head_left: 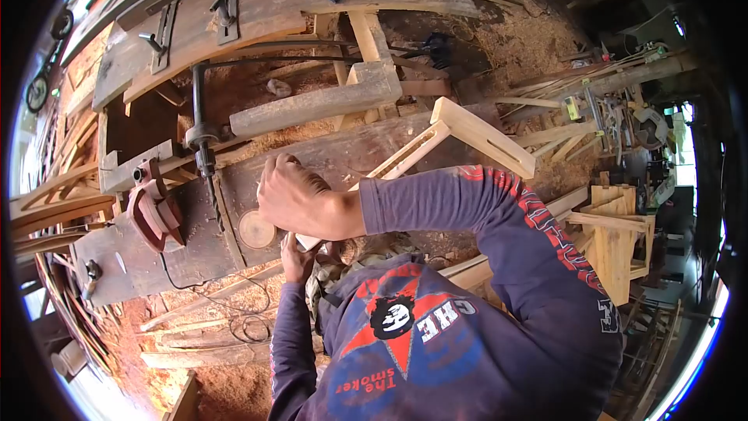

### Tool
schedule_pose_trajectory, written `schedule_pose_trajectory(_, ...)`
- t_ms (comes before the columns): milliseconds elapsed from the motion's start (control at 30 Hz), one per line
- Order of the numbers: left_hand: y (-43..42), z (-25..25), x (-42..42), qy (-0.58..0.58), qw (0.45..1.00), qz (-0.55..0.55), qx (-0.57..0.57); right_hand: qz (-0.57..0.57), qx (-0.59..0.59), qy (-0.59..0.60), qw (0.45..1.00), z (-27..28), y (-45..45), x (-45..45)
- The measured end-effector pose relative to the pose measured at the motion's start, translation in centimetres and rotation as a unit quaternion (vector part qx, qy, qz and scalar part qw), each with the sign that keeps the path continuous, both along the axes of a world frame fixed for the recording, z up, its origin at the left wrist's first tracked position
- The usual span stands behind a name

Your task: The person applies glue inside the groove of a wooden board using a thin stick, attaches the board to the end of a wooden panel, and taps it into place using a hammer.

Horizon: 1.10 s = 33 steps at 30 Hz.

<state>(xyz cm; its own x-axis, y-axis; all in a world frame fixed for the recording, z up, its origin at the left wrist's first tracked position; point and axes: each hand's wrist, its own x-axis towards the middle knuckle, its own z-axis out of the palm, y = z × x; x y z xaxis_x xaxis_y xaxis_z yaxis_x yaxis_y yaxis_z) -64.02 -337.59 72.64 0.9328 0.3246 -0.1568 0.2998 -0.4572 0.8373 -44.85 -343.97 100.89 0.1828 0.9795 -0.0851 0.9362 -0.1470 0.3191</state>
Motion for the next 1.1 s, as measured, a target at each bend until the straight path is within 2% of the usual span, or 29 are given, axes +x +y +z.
schedule_pose_trajectory(67,-0.1,-0.9,0.1,-0.010,1.000,-0.005,-0.009,-0.003,0.012,0.004,1.000,0.4,-0.5,0.2)
schedule_pose_trajectory(133,0.2,-1.1,-0.6,-0.013,1.000,0.002,-0.018,0.032,0.104,0.032,0.994,1.7,-1.7,1.2)
schedule_pose_trajectory(167,-0.2,0.2,-0.4,0.010,1.000,0.015,-0.013,0.006,0.072,0.087,0.994,1.9,-1.3,2.0)
schedule_pose_trajectory(200,-0.2,0.2,-0.5,-0.027,0.999,0.012,-0.020,-0.024,0.042,0.141,0.989,2.1,-0.9,2.7)
schedule_pose_trajectory(300,-0.1,-0.2,-0.6,-0.005,1.000,0.030,-0.006,-0.016,0.088,0.113,0.990,1.2,-1.9,5.6)
schedule_pose_trajectory(333,-0.3,0.0,-0.4,0.005,0.999,0.034,0.001,-0.020,0.032,0.080,0.996,2.5,-1.7,5.7)
schedule_pose_trajectory(433,-0.3,-1.0,-0.6,-0.023,0.999,0.032,-0.005,0.015,0.030,0.052,0.998,1.5,-1.4,5.0)
schedule_pose_trajectory(467,-0.4,-1.3,-0.8,-0.022,0.999,0.032,0.003,0.029,0.031,0.053,0.998,1.5,-0.9,4.5)
schedule_pose_trajectory(533,-0.4,-1.6,-1.0,-0.017,0.999,0.037,0.004,-0.038,-0.071,0.086,0.993,1.8,0.0,3.1)
schedule_pose_trajectory(633,-1.4,-2.2,-1.1,-0.013,0.999,0.051,0.009,-0.011,-0.077,0.088,0.993,1.4,0.9,2.2)
schedule_pose_trajectory(667,-1.9,-1.6,-0.9,-0.078,0.994,0.076,-0.023,0.013,-0.061,0.100,0.993,0.9,1.0,2.2)
schedule_pose_trajectory(700,-2.7,-0.2,-1.1,-0.037,0.992,0.108,-0.050,-0.009,-0.076,0.122,0.990,-0.2,1.4,2.4)
schedule_pose_trajectory(733,-3.5,-0.9,-1.2,-0.045,0.990,0.129,-0.035,-0.012,-0.090,0.112,0.990,-1.4,1.8,2.6)
schedule_pose_trajectory(767,-3.6,-0.2,-1.1,-0.042,0.989,0.138,-0.030,0.054,-0.048,0.059,0.996,-3.9,1.5,3.6)
schedule_pose_trajectory(800,-3.8,-0.5,-0.9,-0.047,0.988,0.147,-0.011,0.080,-0.060,0.074,0.992,-5.7,1.6,4.5)
schedule_pose_trajectory(833,-4.5,-0.7,-0.9,-0.061,0.984,0.169,0.007,0.071,-0.119,0.102,0.985,-6.3,2.2,4.7)
schedule_pose_trajectory(867,-4.9,0.2,-1.0,-0.058,0.982,0.181,-0.014,0.081,-0.122,0.134,0.980,-6.4,2.3,4.4)
schedule_pose_trajectory(900,-5.4,0.4,-1.4,-0.049,0.981,0.186,-0.010,0.194,-0.016,0.108,0.975,-6.0,2.1,3.9)
schedule_pose_trajectory(933,-6.1,0.0,-1.9,-0.059,0.981,0.186,0.000,0.300,0.090,0.090,0.945,-5.1,1.6,3.2)
schedule_pose_trajectory(967,-7.3,0.0,-2.7,-0.065,0.976,0.209,0.000,0.346,0.123,0.125,0.922,-2.8,1.0,1.9)
schedule_pose_trajectory(1000,-8.7,0.3,-3.5,-0.056,0.972,0.226,0.025,0.374,0.186,0.174,0.892,-2.0,-0.3,1.3)
schedule_pose_trajectory(1033,-9.6,0.6,-4.5,-0.044,0.975,0.217,0.004,0.406,0.245,0.201,0.857,-1.6,-1.9,1.3)
schedule_pose_trajectory(1100,-12.2,2.8,-5.7,-0.043,0.971,0.234,0.010,0.370,0.264,0.317,0.832,-3.4,-6.3,3.5)
